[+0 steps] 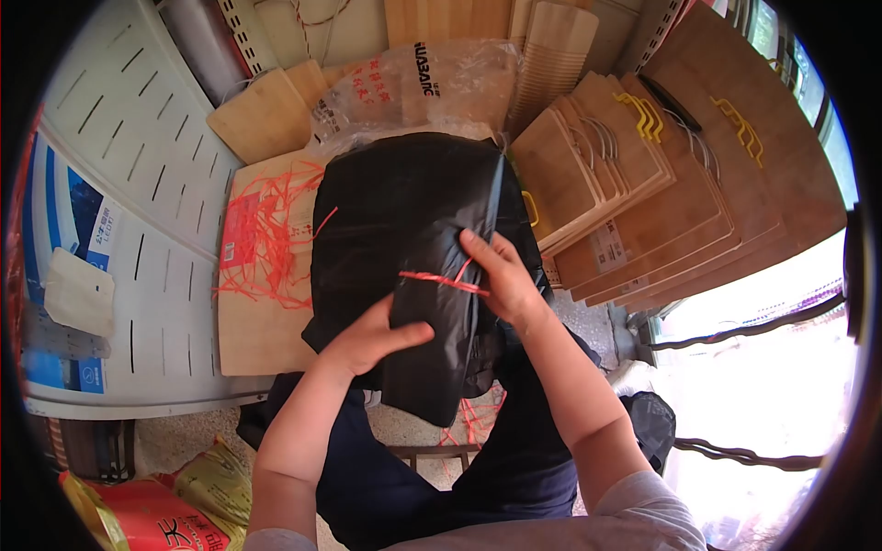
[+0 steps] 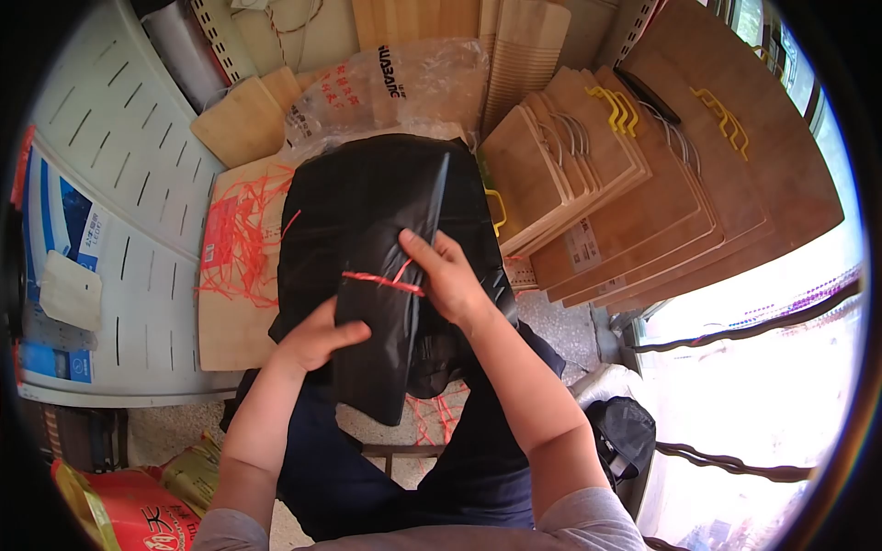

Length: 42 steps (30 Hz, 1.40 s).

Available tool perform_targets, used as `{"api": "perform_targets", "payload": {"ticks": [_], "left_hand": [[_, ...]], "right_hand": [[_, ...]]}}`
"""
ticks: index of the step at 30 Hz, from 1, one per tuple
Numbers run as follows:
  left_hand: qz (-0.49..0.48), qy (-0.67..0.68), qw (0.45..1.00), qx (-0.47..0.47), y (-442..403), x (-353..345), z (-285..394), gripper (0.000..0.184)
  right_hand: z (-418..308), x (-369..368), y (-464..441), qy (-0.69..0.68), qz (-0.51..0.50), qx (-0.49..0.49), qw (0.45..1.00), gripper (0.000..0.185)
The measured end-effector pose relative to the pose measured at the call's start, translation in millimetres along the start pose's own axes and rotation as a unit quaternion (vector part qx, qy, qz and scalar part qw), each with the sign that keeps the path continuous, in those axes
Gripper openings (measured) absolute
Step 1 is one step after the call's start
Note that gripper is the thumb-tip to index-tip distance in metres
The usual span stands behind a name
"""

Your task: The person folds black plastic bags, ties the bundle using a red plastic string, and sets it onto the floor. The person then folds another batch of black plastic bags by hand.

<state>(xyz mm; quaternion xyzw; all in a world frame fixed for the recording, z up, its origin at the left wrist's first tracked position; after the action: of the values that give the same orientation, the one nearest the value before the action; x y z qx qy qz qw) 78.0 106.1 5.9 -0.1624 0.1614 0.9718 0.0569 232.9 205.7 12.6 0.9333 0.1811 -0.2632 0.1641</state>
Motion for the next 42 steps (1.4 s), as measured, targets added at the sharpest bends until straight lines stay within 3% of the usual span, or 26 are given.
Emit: {"api": "perform_targets", "payload": {"ticks": [2,5,7,12,20,26,28,32,34,35,36,37,39,40,42], "left_hand": [[-0.012,-0.035,0.999,0.013,0.5,-12.0,-3.0,0.059],[-0.042,-0.045,0.997,0.055,1.2,-19.1,-6.2,0.061],[-0.078,-0.128,0.986,0.068,3.1,-20.8,-10.3,0.061],[-0.088,-0.092,0.989,0.074,-2.1,-21.3,-13.2,0.062],[-0.067,-0.054,0.994,0.071,-5.6,-34.0,-14.0,0.066],[-0.073,-0.117,0.989,-0.045,0.5,-48.6,-15.5,0.064],[-0.057,-0.238,0.961,-0.125,-0.7,-48.3,-16.0,0.058],[-0.019,-0.287,0.95,-0.118,10.4,-53.7,-10.5,0.051],[0.03,-0.334,0.922,-0.196,21.8,-61.2,-12.4,0.047],[0.043,-0.333,0.923,-0.19,30.2,-63.5,-16.3,0.047],[0.067,-0.338,0.921,-0.181,45.4,-65.8,-17.0,0.049],[0.098,-0.342,0.92,-0.163,67.1,-65.7,-18.8,0.051],[0.145,-0.326,0.931,-0.073,116.0,-57.1,-19.8,0.049],[0.185,-0.34,0.917,-0.096,143.8,-50.8,-22.3,0.048],[0.259,-0.371,0.881,-0.135,203.7,-33.7,-26.6,0.046]], "right_hand": [[-12.6,10.1,-2.2,-0.046,0.04,-0.01,0.998,0.029],[-22.0,25.3,-1.6,-0.078,0.051,-0.057,0.994,0.035],[-25.8,35.4,-5.1,-0.09,0.066,-0.063,0.992,0.043],[-34.7,45.4,-8.0,-0.053,0.085,0.036,0.994,0.042],[-48.2,66.8,-12.3,-0.076,0.107,0.095,0.987,0.037],[-62.0,93.7,-14.5,-0.158,0.116,0.07,0.978,0.034],[-63.1,100.4,-19.9,-0.153,0.107,0.085,0.979,0.034],[-59.4,105.3,-21.1,-0.121,0.121,0.106,0.979,0.035],[-56.9,104.6,-16.4,-0.125,0.117,0.095,0.981,0.035],[-51.6,103.6,-15.3,-0.132,0.113,0.074,0.982,0.035],[-45.9,108.1,-17.3,-0.131,0.07,0.053,0.988,0.035],[-45.2,104.5,-11.5,-0.108,0.098,0.083,0.986,0.037],[-49.0,82.5,-1.1,-0.127,-0.077,0.059,0.987,0.042],[-52.6,74.6,1.8,-0.08,-0.153,0.055,0.983,0.054],[-49.2,86.8,-8.9,-0.101,-0.214,0.009,0.972,0.064]]}}
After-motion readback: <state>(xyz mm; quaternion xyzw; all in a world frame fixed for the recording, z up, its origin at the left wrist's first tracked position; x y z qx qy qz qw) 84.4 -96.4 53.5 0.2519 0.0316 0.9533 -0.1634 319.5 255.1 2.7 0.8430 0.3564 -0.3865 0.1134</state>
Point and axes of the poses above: each hand's wrist, its own y-axis away from the middle knuckle, its own x-axis out of the back of the hand, z = x × y, the point moved 4 cm from there along -y, towards the middle knuckle, and after that the axes turned 10 degrees about z, right-handed, at the moved point
